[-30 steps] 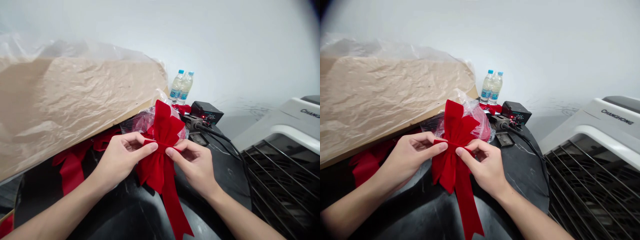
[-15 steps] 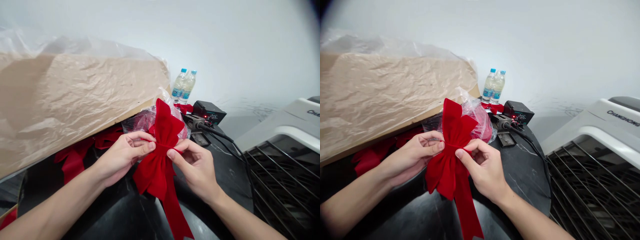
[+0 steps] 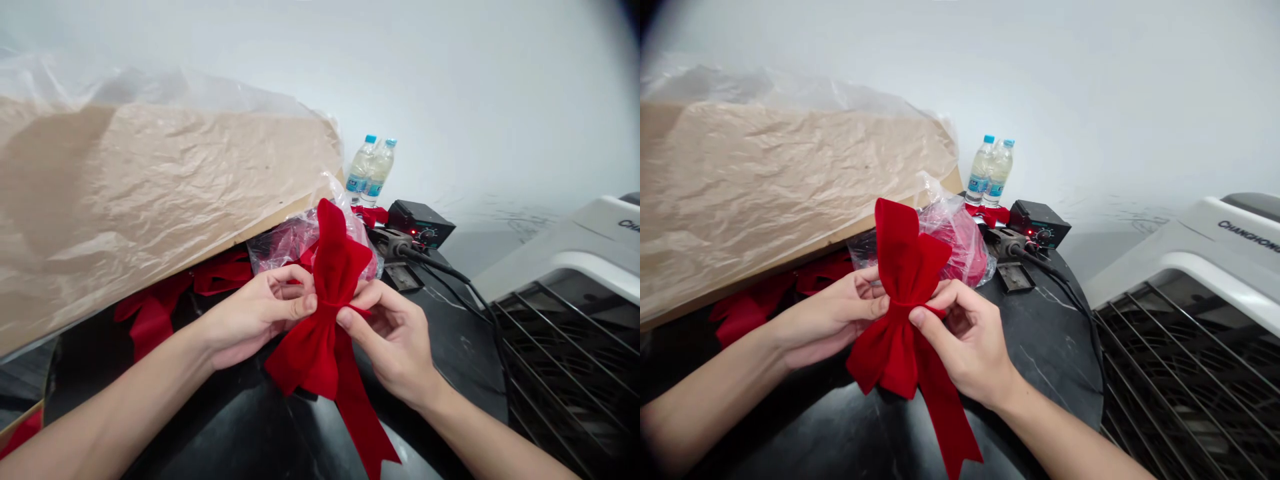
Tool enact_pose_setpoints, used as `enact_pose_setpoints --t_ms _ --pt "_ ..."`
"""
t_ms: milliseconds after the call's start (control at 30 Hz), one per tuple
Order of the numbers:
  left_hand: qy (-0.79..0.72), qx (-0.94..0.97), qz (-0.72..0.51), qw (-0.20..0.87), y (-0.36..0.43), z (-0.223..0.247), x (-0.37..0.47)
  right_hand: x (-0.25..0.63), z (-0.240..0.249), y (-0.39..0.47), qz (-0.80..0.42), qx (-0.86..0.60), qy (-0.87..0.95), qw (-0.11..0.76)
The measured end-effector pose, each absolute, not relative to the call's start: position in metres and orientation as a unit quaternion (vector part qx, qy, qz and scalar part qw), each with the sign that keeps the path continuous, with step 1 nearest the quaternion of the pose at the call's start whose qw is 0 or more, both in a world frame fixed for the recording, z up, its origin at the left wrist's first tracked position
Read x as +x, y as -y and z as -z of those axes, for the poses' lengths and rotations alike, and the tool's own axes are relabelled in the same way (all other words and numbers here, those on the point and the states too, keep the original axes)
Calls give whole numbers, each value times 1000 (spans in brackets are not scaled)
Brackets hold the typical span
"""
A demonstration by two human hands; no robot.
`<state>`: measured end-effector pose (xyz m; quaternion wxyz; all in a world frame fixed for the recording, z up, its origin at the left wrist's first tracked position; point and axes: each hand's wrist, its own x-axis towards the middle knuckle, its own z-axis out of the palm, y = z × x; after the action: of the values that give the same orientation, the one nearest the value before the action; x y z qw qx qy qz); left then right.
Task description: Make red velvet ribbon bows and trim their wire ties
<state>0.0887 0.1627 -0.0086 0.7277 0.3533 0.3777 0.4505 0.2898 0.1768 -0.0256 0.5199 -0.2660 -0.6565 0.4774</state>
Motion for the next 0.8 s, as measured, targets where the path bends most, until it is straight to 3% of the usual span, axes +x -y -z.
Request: enact_pose_setpoints --t_ms 233,433,800 --pt "-419 437 -494 624 -160 3 96 292 28 -180 -387 -318 688 525" --pt "-465 470 -500 560 -156 -1 99 295 31 -181 -391 -338 703 489" --pt "-470 508 -502 518 -161 4 96 296 31 -180 -292 -317 736 522"
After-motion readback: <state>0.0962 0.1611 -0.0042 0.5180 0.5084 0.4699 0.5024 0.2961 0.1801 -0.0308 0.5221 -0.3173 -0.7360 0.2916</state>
